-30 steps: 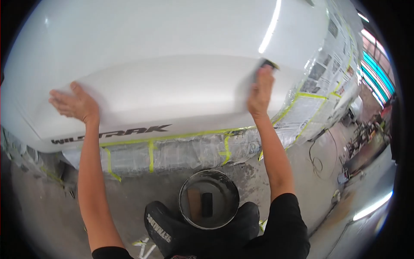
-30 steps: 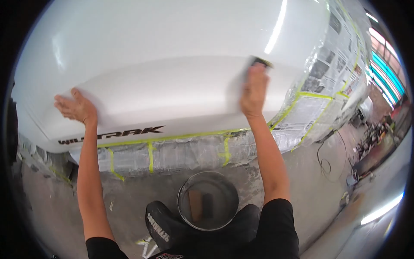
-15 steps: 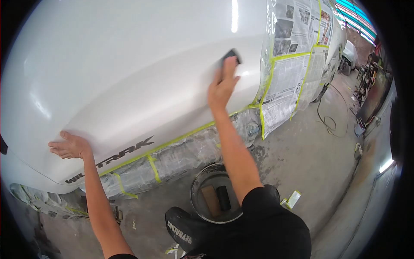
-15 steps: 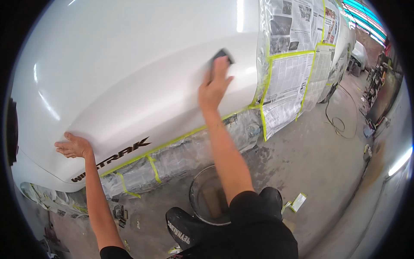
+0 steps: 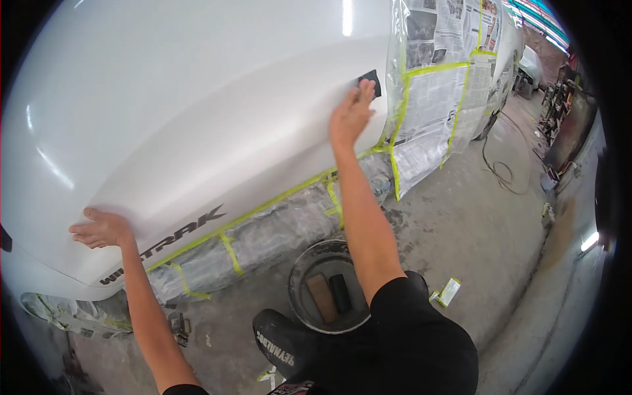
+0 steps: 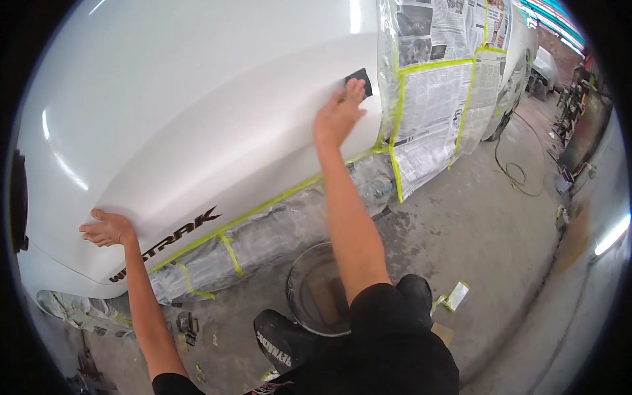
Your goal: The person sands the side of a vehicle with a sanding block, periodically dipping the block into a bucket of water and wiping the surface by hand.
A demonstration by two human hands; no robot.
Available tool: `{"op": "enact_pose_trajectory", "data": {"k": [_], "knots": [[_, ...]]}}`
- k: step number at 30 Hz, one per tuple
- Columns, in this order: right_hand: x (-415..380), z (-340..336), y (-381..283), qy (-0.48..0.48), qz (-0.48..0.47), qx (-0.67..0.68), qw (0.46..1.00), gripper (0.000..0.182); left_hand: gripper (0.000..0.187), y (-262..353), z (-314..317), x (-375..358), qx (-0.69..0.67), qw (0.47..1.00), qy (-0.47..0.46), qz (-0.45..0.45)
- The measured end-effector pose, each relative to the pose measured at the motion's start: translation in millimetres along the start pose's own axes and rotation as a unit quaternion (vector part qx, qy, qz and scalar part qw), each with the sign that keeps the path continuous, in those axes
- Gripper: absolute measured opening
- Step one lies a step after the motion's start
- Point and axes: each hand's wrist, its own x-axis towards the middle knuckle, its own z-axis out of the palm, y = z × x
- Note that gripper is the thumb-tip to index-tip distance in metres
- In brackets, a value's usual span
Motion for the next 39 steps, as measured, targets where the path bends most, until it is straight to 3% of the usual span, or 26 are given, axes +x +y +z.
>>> {"op": "enact_pose_trajectory", "data": {"k": [4, 6, 8, 12, 15, 17, 18, 19, 20, 22, 24, 25, 27, 29, 31, 33, 34, 36, 38, 39], "knots": [[-105.1, 41.8, -59.6, -0.016, -0.150, 0.031, 0.988, 0.055, 0.089, -2.3, 2.0, 3.2, 0.003, 1.000, 0.003, 0.005], [-176.8, 51.5, -72.0, -0.132, -0.312, -0.033, 0.940, 0.064, 0.089, 2.4, -2.8, 0.6, 0.007, 1.000, -0.003, -0.001], [-174.0, 45.1, -55.4, -0.164, -0.410, -0.023, 0.897, 0.064, 0.089, 8.1, -6.5, -2.3, -0.006, 1.000, -0.012, -0.008], [-32.6, 12.8, -14.9, -0.034, -0.270, -0.035, 0.962, 0.055, 0.089, 9.8, -8.4, -1.9, -0.011, 1.000, -0.018, -0.012], [-56.5, 35.6, -43.5, 0.026, -0.176, 0.065, 0.982, 0.052, 0.090, -11.5, 3.2, 3.1, 0.001, 1.000, -0.012, 0.009], [-121.7, 47.5, -67.4, -0.061, -0.294, 0.043, 0.953, 0.055, 0.089, 1.0, -6.2, -2.1, 0.001, 1.000, -0.021, -0.011], [-161.9, 54.6, -71.9, -0.125, -0.391, -0.051, 0.910, 0.054, 0.089, 10.8, -9.7, -2.9, -0.003, 0.999, -0.025, -0.021], [-192.7, 49.0, -83.2, -0.193, -0.432, 0.028, 0.881, 0.055, 0.088, 15.4, -13.2, -2.3, -0.007, 0.999, -0.031, -0.020], [-201.9, 50.8, -78.8, -0.206, -0.469, 0.074, 0.856, 0.054, 0.088, 14.2, -14.2, -2.3, -0.009, 1.000, -0.022, -0.010], [-160.6, 29.9, -64.4, -0.231, -0.502, 0.003, 0.834, 0.050, 0.087, 9.2, -10.3, -2.0, -0.019, 1.000, -0.009, 0.016], [-84.2, 21.4, -14.0, -0.099, -0.407, -0.061, 0.906, 0.050, 0.087, 1.5, -5.0, 0.4, -0.008, 1.000, 0.002, 0.021], [-33.2, 4.1, 10.2, -0.092, -0.229, 0.048, 0.968, 0.049, 0.086, -1.5, -1.9, 1.4, -0.003, 1.000, 0.008, 0.024], [-6.3, -8.0, 16.5, -0.067, -0.098, 0.092, 0.989, 0.048, 0.086, 7.2, -4.2, 0.7, -0.016, 1.000, 0.011, 0.020], [-26.4, -1.1, 8.9, -0.041, -0.208, -0.034, 0.977, 0.049, 0.087, 5.0, -6.0, -5.2, -0.014, 1.000, 0.009, 0.020], [-87.1, 21.9, -22.4, -0.059, -0.361, 0.015, 0.930, 0.055, 0.088, 1.3, -2.0, 1.8, -0.006, 0.999, 0.023, 0.027], [-141.4, 39.5, -50.8, -0.165, -0.477, -0.026, 0.863, 0.052, 0.088, 5.7, -5.1, 2.4, -0.004, 1.000, 0.017, 0.024], [-159.8, 37.3, -65.9, -0.244, -0.527, 0.032, 0.813, 0.052, 0.088, 6.8, -6.7, -0.5, -0.001, 1.000, 0.013, 0.019], [-139.7, 35.3, -67.1, -0.296, -0.643, -0.001, 0.706, 0.053, 0.089, 4.1, -4.9, -0.7, 0.000, 1.000, 0.012, 0.023], [-84.8, 11.8, -49.1, -0.317, -0.606, -0.075, 0.725, 0.055, 0.090, -4.7, 1.8, 1.4, 0.004, 0.999, 0.023, 0.028], [-54.8, 3.2, -22.3, -0.247, -0.631, -0.153, 0.719, 0.058, 0.090, -8.0, 5.8, 1.2, 0.010, 0.999, 0.031, 0.035]]}}
